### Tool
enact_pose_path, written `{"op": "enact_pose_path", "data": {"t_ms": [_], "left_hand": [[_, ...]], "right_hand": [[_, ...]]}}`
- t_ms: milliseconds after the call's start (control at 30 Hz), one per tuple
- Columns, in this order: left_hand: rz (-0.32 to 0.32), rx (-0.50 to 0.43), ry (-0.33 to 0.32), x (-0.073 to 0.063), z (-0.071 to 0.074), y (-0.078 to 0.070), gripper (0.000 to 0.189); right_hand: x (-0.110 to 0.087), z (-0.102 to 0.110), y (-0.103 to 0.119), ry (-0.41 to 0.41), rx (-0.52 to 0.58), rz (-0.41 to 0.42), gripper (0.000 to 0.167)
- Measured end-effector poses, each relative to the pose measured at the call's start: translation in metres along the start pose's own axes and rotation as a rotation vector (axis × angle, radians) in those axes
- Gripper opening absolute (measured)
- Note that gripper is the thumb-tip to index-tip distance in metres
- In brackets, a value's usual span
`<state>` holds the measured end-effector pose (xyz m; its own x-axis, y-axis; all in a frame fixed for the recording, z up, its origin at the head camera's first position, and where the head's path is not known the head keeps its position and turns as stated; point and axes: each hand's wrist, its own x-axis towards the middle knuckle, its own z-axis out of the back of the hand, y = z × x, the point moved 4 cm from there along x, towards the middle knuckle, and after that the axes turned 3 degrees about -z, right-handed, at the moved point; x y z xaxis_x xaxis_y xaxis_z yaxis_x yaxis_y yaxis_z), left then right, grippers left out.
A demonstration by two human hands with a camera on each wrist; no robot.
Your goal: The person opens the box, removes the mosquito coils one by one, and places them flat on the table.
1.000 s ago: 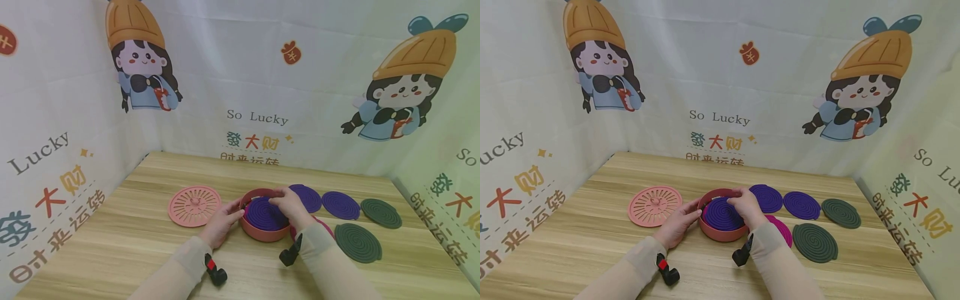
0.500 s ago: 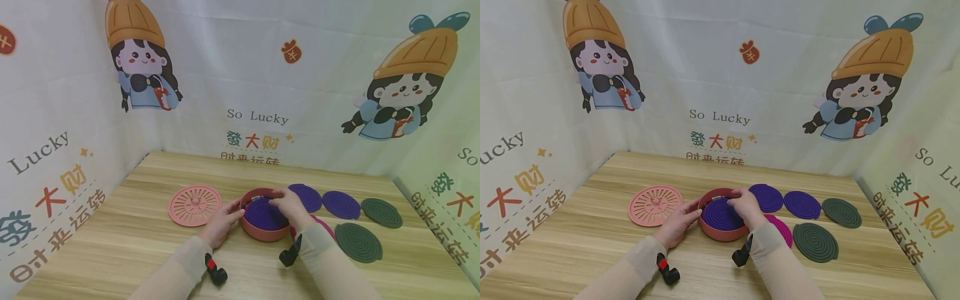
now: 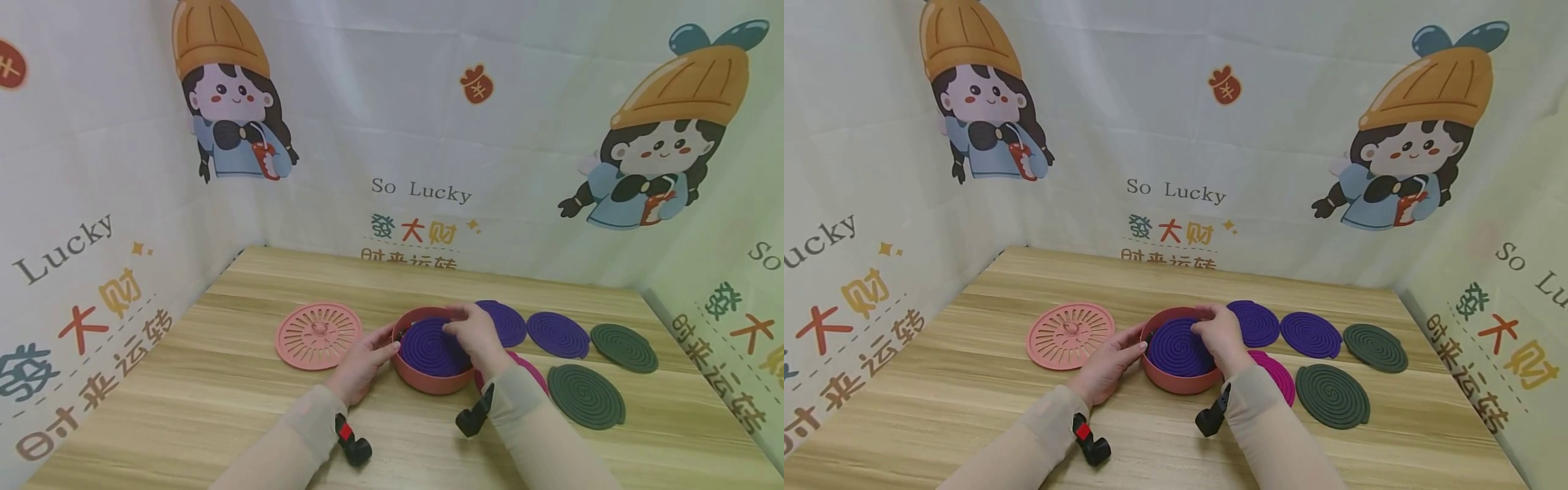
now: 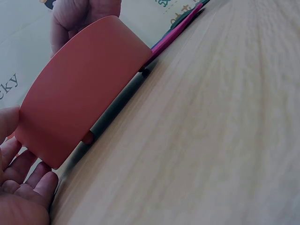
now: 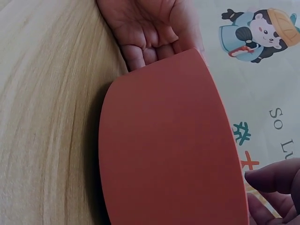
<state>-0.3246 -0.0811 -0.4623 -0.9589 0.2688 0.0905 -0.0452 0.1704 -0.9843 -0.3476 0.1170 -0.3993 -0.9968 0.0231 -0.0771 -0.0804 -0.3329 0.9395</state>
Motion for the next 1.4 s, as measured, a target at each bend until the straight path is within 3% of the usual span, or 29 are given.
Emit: {"op": "enact_pose_path", "data": {"t_ms": [267, 567, 1167, 1400], "left_hand": [[-0.02, 0.001, 0.001, 0.0, -0.0004, -0.0018, 0.051], [-0.021, 0.007, -0.003, 0.0003, -0.0002, -0.0019, 0.052], [-0.022, 0.02, 0.005, 0.0004, 0.0005, -0.0009, 0.051], [-0.012, 0.029, -0.002, 0.0011, 0.0016, 0.0016, 0.052]], "right_hand": [[0.0025, 0.0008, -0.0028, -0.009, 0.077, -0.004, 0.044], [0.0024, -0.0005, -0.0054, 0.061, 0.209, -0.115, 0.041], [-0.0022, 0.0011, -0.0035, 0.165, 0.251, -0.172, 0.047], [-0.0011, 0.0009, -0.0048, 0.156, 0.219, -0.166, 0.053]]}}
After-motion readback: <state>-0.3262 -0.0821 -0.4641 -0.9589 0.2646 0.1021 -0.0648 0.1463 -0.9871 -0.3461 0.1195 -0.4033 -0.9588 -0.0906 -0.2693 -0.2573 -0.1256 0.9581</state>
